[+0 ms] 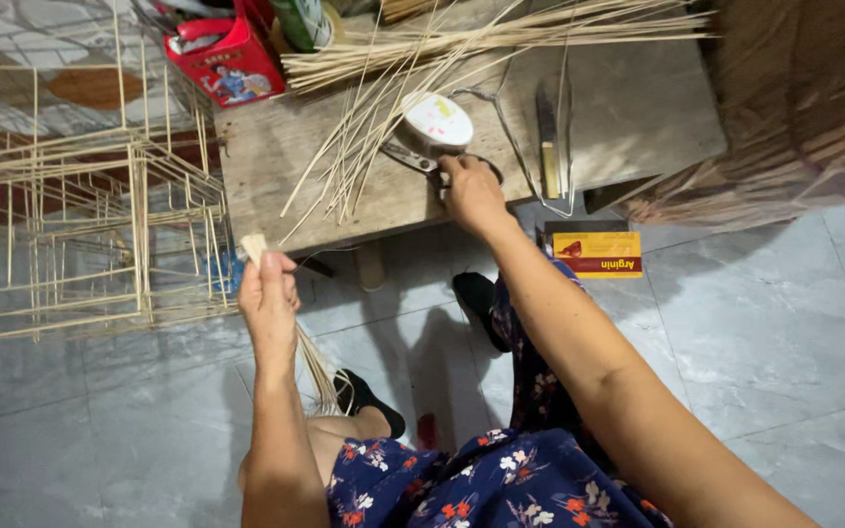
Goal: The person sits on a low stool and weaves thin bamboo strips into a rectangular frame structure. They use shears to trim excess material and repeatedly thread strips through the frame, adjusting alignment and tension.
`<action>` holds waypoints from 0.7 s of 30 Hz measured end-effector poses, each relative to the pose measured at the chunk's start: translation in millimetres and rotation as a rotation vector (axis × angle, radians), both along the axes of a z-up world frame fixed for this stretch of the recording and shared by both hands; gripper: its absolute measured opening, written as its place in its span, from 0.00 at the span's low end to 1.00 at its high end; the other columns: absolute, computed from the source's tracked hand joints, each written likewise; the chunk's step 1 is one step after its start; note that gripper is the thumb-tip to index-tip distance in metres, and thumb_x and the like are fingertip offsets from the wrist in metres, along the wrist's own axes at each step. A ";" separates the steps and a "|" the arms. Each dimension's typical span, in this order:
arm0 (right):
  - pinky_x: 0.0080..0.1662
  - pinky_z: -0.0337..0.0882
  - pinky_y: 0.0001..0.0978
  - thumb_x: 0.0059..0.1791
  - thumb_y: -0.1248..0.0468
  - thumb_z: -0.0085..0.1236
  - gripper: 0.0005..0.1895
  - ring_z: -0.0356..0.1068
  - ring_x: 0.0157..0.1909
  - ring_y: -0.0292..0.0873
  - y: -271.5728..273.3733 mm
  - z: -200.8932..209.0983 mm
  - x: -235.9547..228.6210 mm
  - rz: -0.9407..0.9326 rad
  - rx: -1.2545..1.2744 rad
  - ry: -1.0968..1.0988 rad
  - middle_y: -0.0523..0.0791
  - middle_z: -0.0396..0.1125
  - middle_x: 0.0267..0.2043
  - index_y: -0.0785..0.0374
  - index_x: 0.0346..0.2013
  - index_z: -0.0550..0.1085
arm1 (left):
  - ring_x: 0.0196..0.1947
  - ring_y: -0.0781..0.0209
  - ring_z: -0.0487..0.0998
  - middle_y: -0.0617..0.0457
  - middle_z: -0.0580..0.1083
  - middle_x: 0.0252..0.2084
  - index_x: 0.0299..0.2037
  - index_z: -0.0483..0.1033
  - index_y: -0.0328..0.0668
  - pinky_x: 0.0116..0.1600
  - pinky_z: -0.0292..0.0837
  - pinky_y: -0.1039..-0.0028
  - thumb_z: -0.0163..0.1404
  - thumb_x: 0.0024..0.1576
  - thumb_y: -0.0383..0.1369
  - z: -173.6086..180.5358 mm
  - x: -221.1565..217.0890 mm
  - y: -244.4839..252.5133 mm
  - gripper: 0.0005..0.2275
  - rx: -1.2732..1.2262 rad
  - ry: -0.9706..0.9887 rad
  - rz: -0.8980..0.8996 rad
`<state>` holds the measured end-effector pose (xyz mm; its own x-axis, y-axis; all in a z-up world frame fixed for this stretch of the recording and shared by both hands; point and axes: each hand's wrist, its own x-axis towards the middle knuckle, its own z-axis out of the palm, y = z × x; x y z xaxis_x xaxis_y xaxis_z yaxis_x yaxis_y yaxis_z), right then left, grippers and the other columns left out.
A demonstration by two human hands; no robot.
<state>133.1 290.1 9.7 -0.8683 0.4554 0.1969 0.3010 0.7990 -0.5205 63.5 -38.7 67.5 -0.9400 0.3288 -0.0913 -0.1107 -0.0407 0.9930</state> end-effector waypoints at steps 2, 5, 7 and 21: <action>0.53 0.69 0.51 0.44 0.63 0.65 0.23 0.69 0.53 0.60 -10.0 10.1 2.9 0.003 -0.017 0.014 0.53 0.70 0.50 0.59 0.53 0.75 | 0.18 0.78 0.52 0.66 0.56 0.20 0.38 0.69 0.43 0.23 0.46 0.81 0.42 0.70 0.44 14.6 6.5 -3.2 0.15 0.032 0.053 0.015; 0.60 0.70 0.40 0.46 0.53 0.68 0.28 0.69 0.61 0.52 -42.4 29.9 11.5 0.229 -0.502 0.096 0.50 0.69 0.59 0.57 0.59 0.73 | 0.18 0.77 0.51 0.66 0.56 0.20 0.37 0.69 0.42 0.23 0.44 0.81 0.44 0.70 0.44 38.0 15.0 4.8 0.15 0.096 0.058 0.072; 0.65 0.66 0.39 0.44 0.48 0.70 0.38 0.66 0.67 0.47 -78.4 37.4 25.4 0.528 -0.749 0.096 0.48 0.66 0.66 0.57 0.64 0.69 | 0.18 0.77 0.52 0.66 0.56 0.20 0.38 0.69 0.42 0.23 0.44 0.81 0.43 0.70 0.43 56.6 24.8 17.4 0.14 0.107 0.083 0.072; 0.28 0.68 0.27 0.53 0.58 0.57 0.13 0.67 0.22 0.33 -196.6 -20.2 66.3 0.552 -1.110 -0.110 0.39 0.68 0.23 0.66 0.37 0.80 | 0.21 0.77 0.60 0.58 0.65 0.26 0.47 0.71 0.36 0.26 0.56 0.85 0.45 0.75 0.42 204.2 62.3 43.0 0.15 0.491 0.305 -0.009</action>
<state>199.5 93.5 -10.5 -0.9840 -0.1018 -0.1462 0.1493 -0.0229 -0.9885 125.8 4.2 271.6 -0.8969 0.2720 0.3487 0.1753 -0.5053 0.8449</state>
